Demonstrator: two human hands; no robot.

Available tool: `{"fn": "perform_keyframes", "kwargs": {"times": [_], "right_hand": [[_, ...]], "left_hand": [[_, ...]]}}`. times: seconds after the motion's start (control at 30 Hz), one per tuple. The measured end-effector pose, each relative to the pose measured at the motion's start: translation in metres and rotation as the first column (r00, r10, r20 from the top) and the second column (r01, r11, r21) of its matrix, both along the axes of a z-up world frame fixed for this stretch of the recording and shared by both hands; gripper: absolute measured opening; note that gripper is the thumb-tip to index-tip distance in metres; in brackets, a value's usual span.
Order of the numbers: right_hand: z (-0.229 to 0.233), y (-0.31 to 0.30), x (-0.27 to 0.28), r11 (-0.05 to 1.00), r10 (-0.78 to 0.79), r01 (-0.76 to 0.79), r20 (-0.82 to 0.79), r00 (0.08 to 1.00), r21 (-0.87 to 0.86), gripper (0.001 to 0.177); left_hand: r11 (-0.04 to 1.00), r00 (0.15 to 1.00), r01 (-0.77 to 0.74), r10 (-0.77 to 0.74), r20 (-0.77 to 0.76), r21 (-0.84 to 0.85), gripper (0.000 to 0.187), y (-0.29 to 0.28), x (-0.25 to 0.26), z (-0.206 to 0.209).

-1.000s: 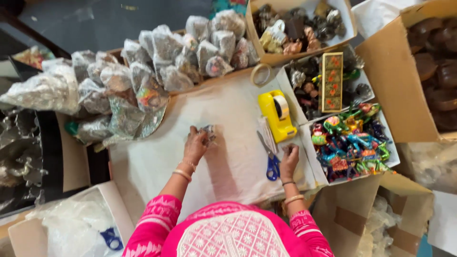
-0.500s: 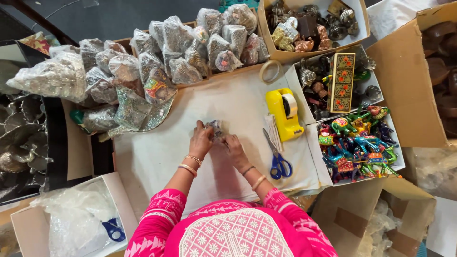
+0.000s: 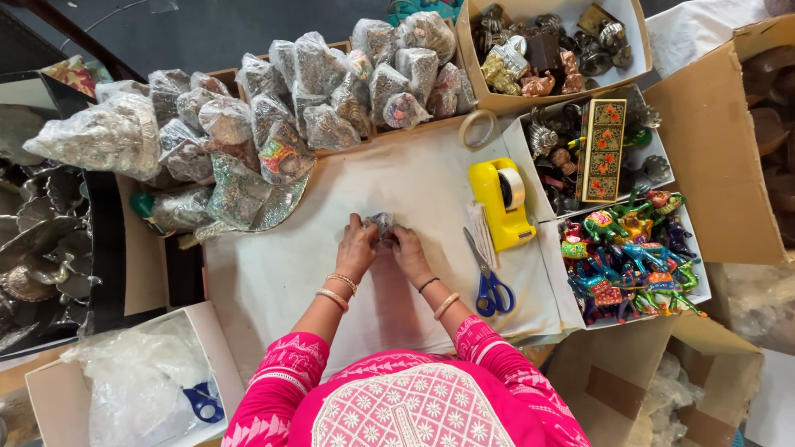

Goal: The person wraps small decorative figurines in bubble wrap and secures them with rubber bands. They use scissors to cut the bubble wrap and a tape dispenser is visible on the table. The wrapped items are placed into a box.

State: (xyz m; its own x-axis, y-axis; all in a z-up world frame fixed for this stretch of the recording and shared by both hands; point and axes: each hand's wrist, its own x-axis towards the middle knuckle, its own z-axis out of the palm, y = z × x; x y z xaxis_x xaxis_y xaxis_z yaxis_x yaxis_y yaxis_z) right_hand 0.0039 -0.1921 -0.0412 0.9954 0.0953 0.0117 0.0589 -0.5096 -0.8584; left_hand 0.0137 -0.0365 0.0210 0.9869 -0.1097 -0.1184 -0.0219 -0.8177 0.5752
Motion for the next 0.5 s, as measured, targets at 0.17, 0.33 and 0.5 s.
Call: {"fn": "perform_keyframes", "kwargs": {"times": [0.17,0.33,0.5], "right_hand": [[0.02,0.008,-0.003,0.999,-0.049,0.049,-0.014,0.999,-0.003,0.028],[0.043,0.013,-0.005,0.992,-0.116,0.115,0.009,0.993,0.049,0.027],[0.023,0.002,-0.004,0.972,-0.136,0.159,0.136,0.981,-0.172,0.029]], "left_hand": [[1.0,1.0,0.0,0.0,0.003,-0.013,0.014,0.0,-0.001,0.001],[1.0,1.0,-0.001,0.002,0.025,-0.012,0.015,0.0,-0.001,-0.002],[1.0,0.999,-0.007,0.007,-0.035,0.008,0.019,-0.001,-0.001,0.002]]}}
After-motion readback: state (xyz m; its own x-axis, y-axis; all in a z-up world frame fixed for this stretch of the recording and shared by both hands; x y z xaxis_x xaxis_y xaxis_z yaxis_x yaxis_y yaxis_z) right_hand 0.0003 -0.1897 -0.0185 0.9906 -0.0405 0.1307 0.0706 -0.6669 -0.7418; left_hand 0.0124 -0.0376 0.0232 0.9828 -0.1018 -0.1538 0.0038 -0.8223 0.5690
